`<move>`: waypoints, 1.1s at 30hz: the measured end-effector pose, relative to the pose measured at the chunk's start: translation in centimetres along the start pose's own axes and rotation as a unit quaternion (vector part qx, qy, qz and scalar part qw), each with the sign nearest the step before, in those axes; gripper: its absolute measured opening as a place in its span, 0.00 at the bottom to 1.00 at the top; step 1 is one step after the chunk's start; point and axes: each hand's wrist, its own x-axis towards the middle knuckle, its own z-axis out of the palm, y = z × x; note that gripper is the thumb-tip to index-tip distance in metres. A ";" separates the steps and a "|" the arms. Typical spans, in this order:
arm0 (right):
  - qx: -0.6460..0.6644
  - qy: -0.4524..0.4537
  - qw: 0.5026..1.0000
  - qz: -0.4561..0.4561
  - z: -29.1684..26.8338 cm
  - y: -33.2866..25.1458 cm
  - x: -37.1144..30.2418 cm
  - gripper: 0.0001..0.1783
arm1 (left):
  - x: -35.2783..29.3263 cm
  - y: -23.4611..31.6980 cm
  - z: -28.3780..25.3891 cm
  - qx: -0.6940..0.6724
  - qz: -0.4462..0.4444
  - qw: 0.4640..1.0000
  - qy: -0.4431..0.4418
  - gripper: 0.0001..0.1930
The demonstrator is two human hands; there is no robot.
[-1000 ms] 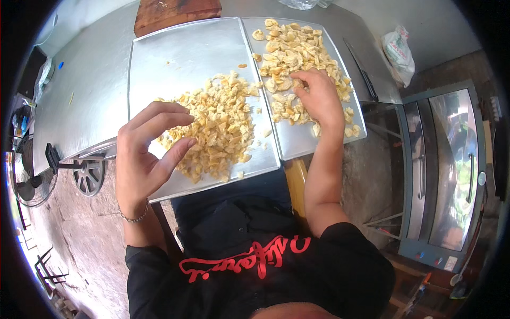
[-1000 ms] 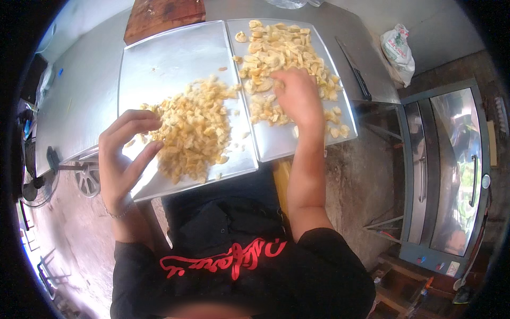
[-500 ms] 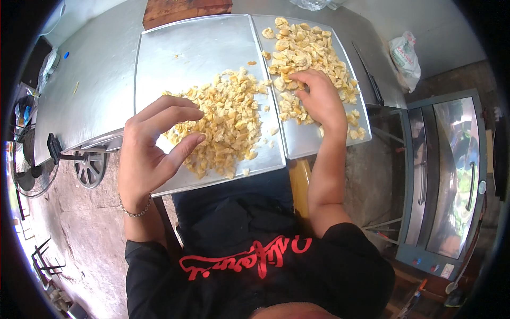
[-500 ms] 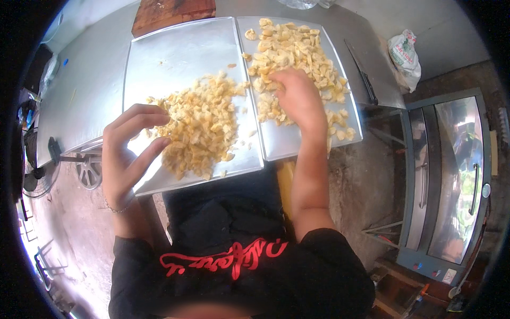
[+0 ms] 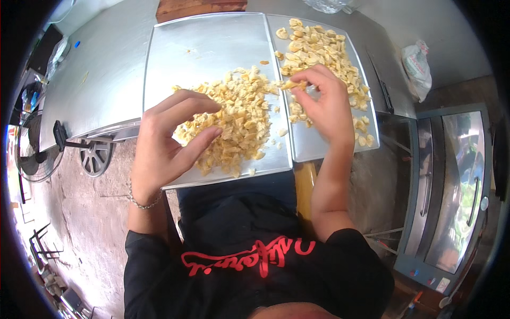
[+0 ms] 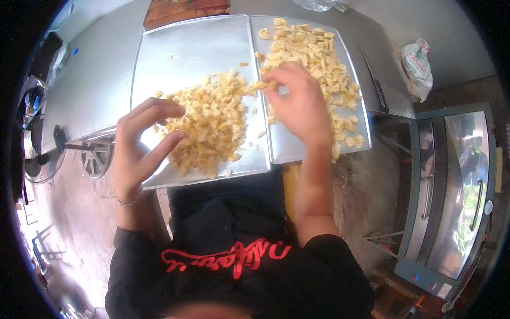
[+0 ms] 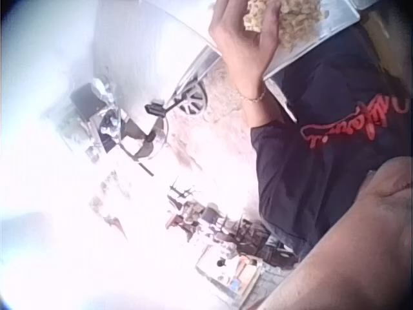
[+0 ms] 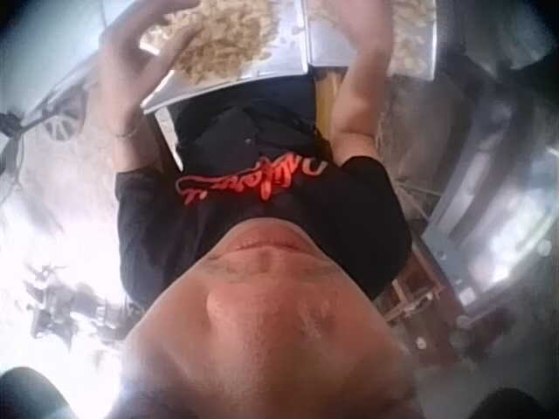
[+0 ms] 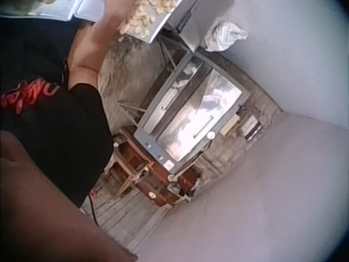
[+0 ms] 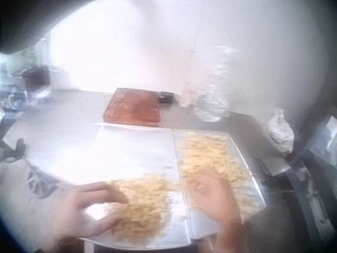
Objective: Breaking apart and sorting fried banana chips on metal trays.
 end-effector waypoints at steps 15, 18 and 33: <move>0.250 -0.071 0.960 -0.101 3.9 -6.2 -1.2 0.19 | -0.8 -0.8 2.5 -0.009 -0.001 0.999 0.034 0.10; 0.274 -0.056 0.958 -0.064 3.9 -6.4 -1.6 0.20 | -0.6 -0.5 2.3 -0.012 -0.016 0.998 0.058 0.08; 0.292 0.038 0.938 -0.184 4.3 -6.5 -1.7 0.17 | -0.7 -0.8 2.7 -0.081 -0.058 0.989 0.107 0.07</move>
